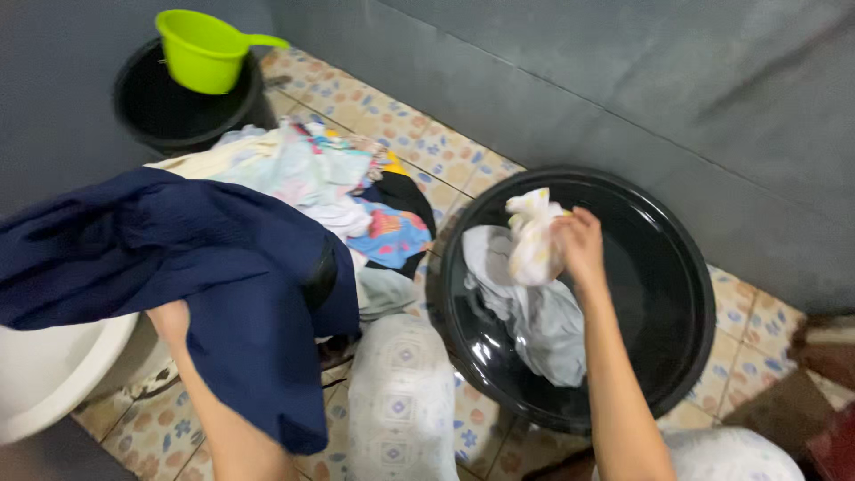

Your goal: The person puts clothing into a basin of water, pours detergent from a packet into another basin, and agitates the soapy water by hand.

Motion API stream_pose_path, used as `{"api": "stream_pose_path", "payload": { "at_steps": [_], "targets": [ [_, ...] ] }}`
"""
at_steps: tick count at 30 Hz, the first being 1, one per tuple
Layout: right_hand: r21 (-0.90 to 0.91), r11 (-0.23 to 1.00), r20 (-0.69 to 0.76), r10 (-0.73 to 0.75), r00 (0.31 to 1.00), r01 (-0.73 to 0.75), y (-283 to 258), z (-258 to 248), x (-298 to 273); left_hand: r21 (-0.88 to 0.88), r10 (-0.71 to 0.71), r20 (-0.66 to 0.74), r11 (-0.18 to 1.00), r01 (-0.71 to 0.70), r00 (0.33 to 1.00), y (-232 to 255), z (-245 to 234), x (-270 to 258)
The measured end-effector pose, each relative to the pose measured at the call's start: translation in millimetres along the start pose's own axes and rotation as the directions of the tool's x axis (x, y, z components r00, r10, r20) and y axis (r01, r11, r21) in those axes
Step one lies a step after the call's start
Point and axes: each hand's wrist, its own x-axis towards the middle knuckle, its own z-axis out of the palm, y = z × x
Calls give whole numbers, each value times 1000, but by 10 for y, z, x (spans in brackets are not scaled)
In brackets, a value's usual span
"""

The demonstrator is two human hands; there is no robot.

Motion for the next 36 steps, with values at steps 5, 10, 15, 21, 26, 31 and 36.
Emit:
{"api": "stream_pose_path", "payload": {
  "at_steps": [5, 10, 15, 21, 26, 31, 36],
  "targets": [
    [-809, 588, 129, 141, 982, 22, 867, 75, -551, -326, 146, -55, 933, -156, 988, 1243, -27, 463],
    [-865, 445, 86, 587, 805, -233, 629, 333, -802, -594, -71, -62, 804, 20, 996, 2069, -51, 531],
    [-945, 279, 52, 647, 761, -173, 727, 332, -907, -539, -66, -4, 841, 53, 998, 1793, -224, 438],
    [-979, 148, 15, 737, 676, -140, 958, 177, -990, -580, -96, -78, 814, 34, 992, 661, -332, -22],
    [-990, 131, 132, 794, 593, 44, 783, -9, -656, -287, -74, -124, 957, 36, 989, -286, -599, -487],
    [-950, 186, 313, 592, 743, 252, -624, 385, 2, 247, 134, -99, 963, -106, 986, -878, -718, -729],
    [-488, 678, 534, -265, 802, 549, -2365, 1374, -173, 36, -199, -191, 977, 209, 961, -696, -785, -552]
  ]
}}
